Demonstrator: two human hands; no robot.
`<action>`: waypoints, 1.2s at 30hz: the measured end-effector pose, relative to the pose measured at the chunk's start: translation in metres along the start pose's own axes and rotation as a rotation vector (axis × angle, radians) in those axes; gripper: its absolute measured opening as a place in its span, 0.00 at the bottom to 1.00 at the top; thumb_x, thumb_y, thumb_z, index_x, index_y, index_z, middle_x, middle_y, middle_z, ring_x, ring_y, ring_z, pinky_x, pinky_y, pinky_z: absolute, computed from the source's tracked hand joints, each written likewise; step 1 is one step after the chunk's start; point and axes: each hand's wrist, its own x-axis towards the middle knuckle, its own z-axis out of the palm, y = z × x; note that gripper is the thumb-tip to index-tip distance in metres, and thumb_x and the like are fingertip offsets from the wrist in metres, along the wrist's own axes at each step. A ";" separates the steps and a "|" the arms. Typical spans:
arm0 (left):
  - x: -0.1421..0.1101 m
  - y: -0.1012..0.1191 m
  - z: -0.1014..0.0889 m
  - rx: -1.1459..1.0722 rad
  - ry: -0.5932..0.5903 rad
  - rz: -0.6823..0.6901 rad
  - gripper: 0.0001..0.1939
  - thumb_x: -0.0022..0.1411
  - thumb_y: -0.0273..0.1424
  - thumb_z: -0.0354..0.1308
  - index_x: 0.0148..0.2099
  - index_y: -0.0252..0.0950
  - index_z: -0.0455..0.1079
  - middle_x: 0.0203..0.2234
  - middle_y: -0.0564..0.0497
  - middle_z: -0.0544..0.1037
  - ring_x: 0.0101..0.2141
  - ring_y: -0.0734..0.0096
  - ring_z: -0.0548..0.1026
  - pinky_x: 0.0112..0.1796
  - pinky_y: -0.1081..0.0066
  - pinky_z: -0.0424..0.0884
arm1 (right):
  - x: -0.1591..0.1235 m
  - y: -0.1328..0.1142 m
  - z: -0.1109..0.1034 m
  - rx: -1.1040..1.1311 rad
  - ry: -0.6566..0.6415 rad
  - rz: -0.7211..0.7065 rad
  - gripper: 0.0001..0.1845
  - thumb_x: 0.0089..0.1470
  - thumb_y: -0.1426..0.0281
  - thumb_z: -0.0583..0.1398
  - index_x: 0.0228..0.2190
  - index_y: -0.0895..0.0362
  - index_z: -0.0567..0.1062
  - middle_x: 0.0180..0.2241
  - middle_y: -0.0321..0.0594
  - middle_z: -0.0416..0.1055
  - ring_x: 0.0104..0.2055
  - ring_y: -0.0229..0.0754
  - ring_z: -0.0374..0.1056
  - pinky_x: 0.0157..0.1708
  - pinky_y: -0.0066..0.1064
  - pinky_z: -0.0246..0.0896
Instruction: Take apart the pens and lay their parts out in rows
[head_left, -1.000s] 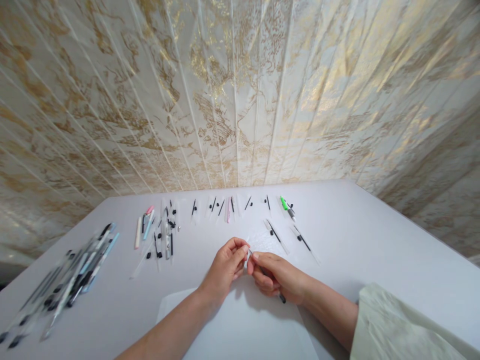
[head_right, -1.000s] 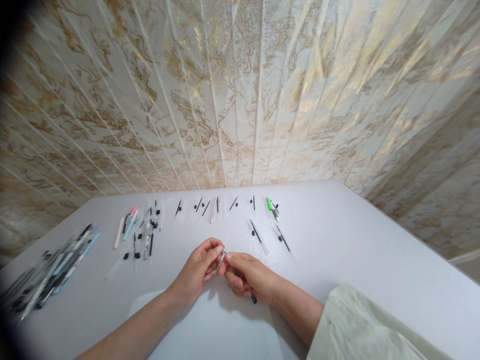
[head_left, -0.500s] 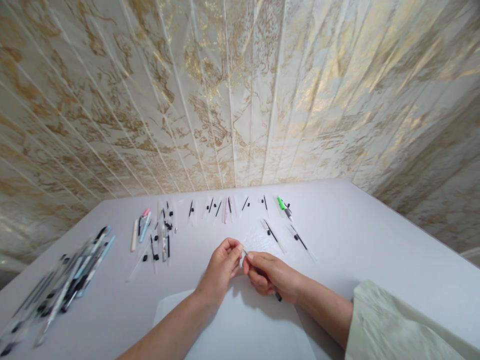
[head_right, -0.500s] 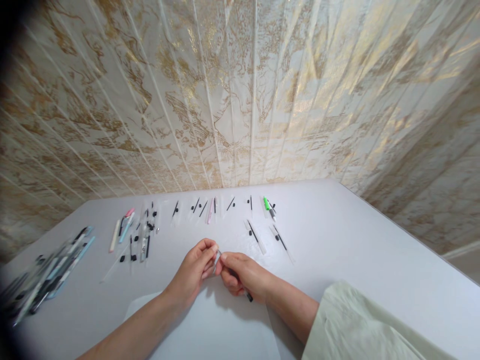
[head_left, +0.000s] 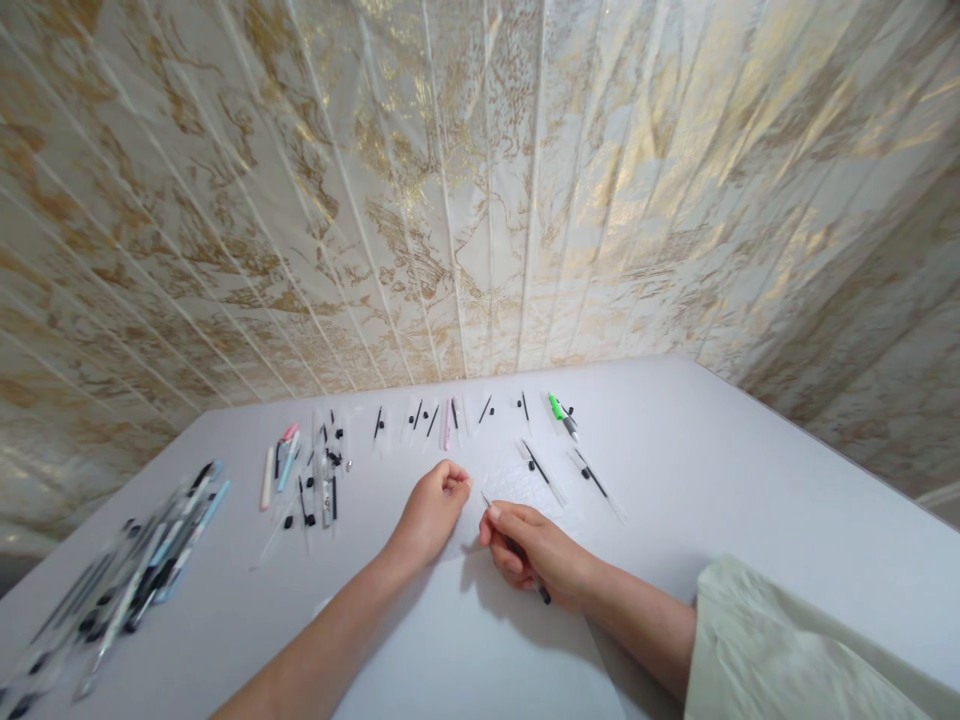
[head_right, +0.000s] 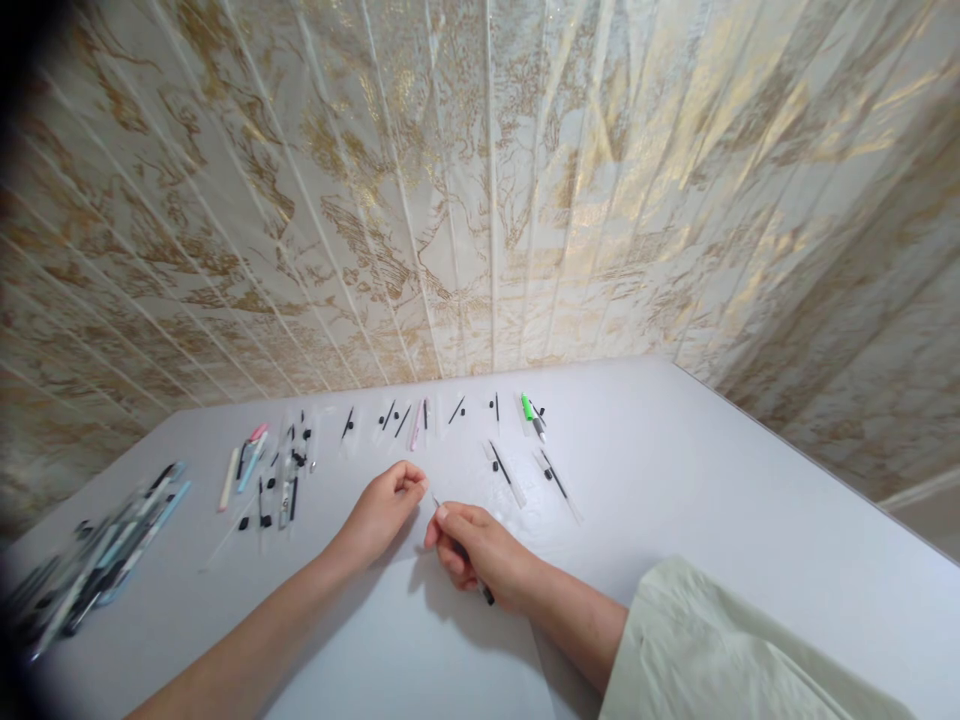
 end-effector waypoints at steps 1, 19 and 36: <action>0.007 0.000 0.002 0.076 -0.015 0.056 0.03 0.53 0.30 0.56 0.29 0.37 0.67 0.21 0.55 0.69 0.24 0.72 0.66 0.28 0.74 0.59 | 0.000 0.000 0.000 -0.008 0.002 -0.006 0.17 0.58 0.56 0.52 0.28 0.57 0.67 0.13 0.25 0.54 0.13 0.28 0.41 0.12 0.21 0.39; 0.053 -0.024 0.034 0.670 -0.026 0.387 0.08 0.61 0.26 0.50 0.39 0.40 0.69 0.36 0.52 0.73 0.33 0.72 0.71 0.34 0.73 0.63 | -0.001 -0.002 -0.001 -0.040 -0.022 -0.006 0.17 0.58 0.56 0.52 0.28 0.57 0.67 0.13 0.25 0.56 0.13 0.28 0.43 0.13 0.22 0.42; 0.042 -0.024 0.025 0.443 -0.020 0.317 0.11 0.51 0.21 0.53 0.38 0.37 0.67 0.33 0.52 0.67 0.31 0.71 0.68 0.37 0.68 0.68 | 0.001 0.000 -0.003 -0.027 -0.029 -0.009 0.17 0.58 0.57 0.52 0.29 0.57 0.68 0.13 0.26 0.57 0.12 0.28 0.44 0.12 0.21 0.41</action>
